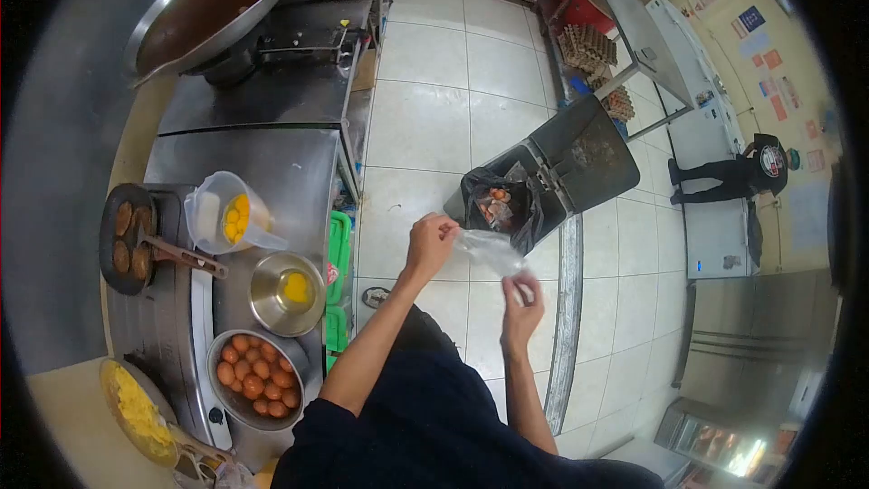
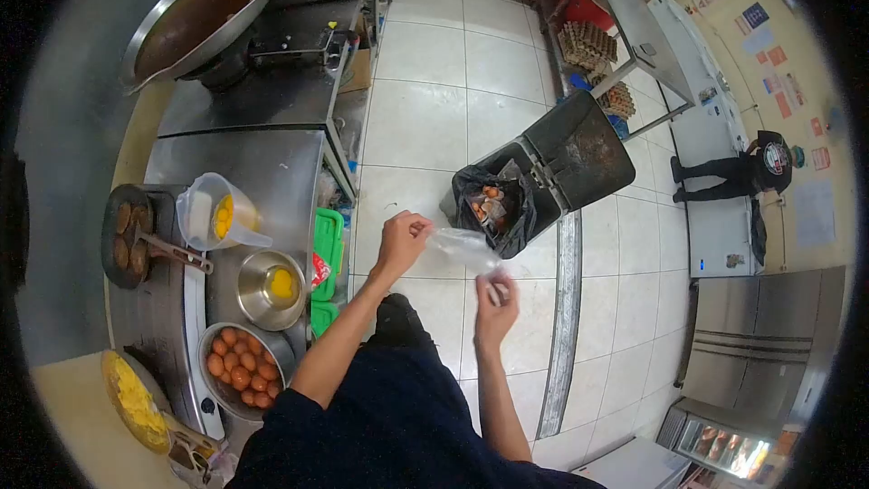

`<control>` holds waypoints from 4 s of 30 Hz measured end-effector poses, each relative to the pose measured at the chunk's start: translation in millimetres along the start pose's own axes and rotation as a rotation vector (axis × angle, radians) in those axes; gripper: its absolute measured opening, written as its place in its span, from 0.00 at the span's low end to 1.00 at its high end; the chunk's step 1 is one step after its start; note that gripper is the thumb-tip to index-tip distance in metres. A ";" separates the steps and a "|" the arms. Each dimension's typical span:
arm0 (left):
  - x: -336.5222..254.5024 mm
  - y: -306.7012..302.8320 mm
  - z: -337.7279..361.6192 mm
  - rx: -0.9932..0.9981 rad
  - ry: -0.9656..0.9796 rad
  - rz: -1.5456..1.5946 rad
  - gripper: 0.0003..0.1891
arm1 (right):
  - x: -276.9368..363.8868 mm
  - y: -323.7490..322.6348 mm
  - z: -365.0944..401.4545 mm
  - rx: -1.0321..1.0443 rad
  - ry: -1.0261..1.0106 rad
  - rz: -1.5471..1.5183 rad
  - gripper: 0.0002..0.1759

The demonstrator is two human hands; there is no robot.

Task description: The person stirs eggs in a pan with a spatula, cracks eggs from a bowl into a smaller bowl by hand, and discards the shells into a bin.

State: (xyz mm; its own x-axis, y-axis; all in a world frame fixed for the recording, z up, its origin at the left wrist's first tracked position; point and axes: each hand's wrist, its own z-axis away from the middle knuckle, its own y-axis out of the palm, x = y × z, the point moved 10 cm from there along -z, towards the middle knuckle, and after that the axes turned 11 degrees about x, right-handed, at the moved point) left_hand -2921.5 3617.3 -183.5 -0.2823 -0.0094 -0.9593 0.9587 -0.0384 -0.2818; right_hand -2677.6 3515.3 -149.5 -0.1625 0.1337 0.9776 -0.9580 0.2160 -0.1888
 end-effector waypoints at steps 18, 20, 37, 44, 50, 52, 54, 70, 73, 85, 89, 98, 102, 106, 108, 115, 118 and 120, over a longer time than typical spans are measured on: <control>-2.3 -114.0 210.9 0.222 -0.286 0.566 0.17 | -231.4 -20.4 -318.0 0.310 -0.204 1.351 0.28; 37.9 -215.7 313.0 -0.511 -0.503 0.023 0.12 | -138.6 92.6 -216.5 0.545 -0.485 0.765 0.26; 53.4 -248.0 517.3 -1.067 -0.819 -0.409 0.29 | 19.2 441.9 391.7 1.986 -1.504 0.961 0.26; 82.4 -229.1 538.7 -1.356 -0.296 0.417 0.19 | 35.3 437.3 395.8 2.177 -1.541 0.945 0.32; 115.7 -206.4 527.9 -1.491 -0.257 1.032 0.27 | 124.1 416.2 370.8 1.965 -1.036 0.208 0.28; 110.8 -207.8 509.5 -1.396 -0.236 1.056 0.32 | 138.1 399.9 375.9 1.891 -1.017 0.134 0.28; 94.8 -214.4 491.1 -1.403 -0.182 1.128 0.34 | 130.8 395.5 384.5 1.880 -0.961 0.156 0.29; 29.2 -251.3 425.3 -0.986 -0.328 0.602 0.30 | 78.8 420.4 287.0 1.894 -0.020 -0.059 0.23; 37.6 -256.9 404.1 -0.848 -0.454 0.343 0.30 | 64.9 425.8 260.0 1.946 0.458 -0.160 0.24; 9.7 -289.9 270.2 -0.424 -0.299 -0.385 0.27 | 84.8 429.3 151.3 1.989 -0.350 0.141 0.30; 41.5 -282.1 245.8 -0.146 -0.516 -0.630 0.30 | 58.7 437.2 140.5 1.978 -0.293 0.142 0.30; 53.3 -290.0 242.4 -0.341 -0.494 -0.741 0.28 | 43.8 451.0 133.0 1.860 -0.300 0.029 0.28; 54.7 -293.5 245.2 -0.327 -0.506 -0.707 0.28 | 49.4 451.3 135.1 1.825 -0.354 0.045 0.28; 53.9 -303.0 254.6 -0.338 -0.482 -0.750 0.28 | 58.9 447.6 134.3 1.818 -0.529 0.028 0.29; 55.2 -307.0 257.8 -0.349 -0.486 -0.752 0.28 | 61.2 442.5 138.3 1.835 -0.573 0.036 0.30; 20.6 -288.9 239.9 -0.245 -0.402 -0.456 0.25 | 94.9 405.3 151.6 1.491 -0.908 0.120 0.28; -11.7 -279.8 269.4 -0.339 -0.466 -0.306 0.24 | 83.1 341.2 99.2 1.196 -0.872 0.198 0.27; 0.9 -275.1 320.7 -0.443 -0.527 -0.179 0.19 | 66.3 274.8 30.0 0.835 -0.899 0.376 0.24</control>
State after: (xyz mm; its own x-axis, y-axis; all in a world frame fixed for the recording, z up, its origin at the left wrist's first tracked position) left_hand -3196.5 3307.5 -100.5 -0.3087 -0.5275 -0.7915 0.7879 0.3244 -0.5235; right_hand -2958.7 3554.6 -133.8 -0.2431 -0.7134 0.6572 -0.6226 -0.4048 -0.6697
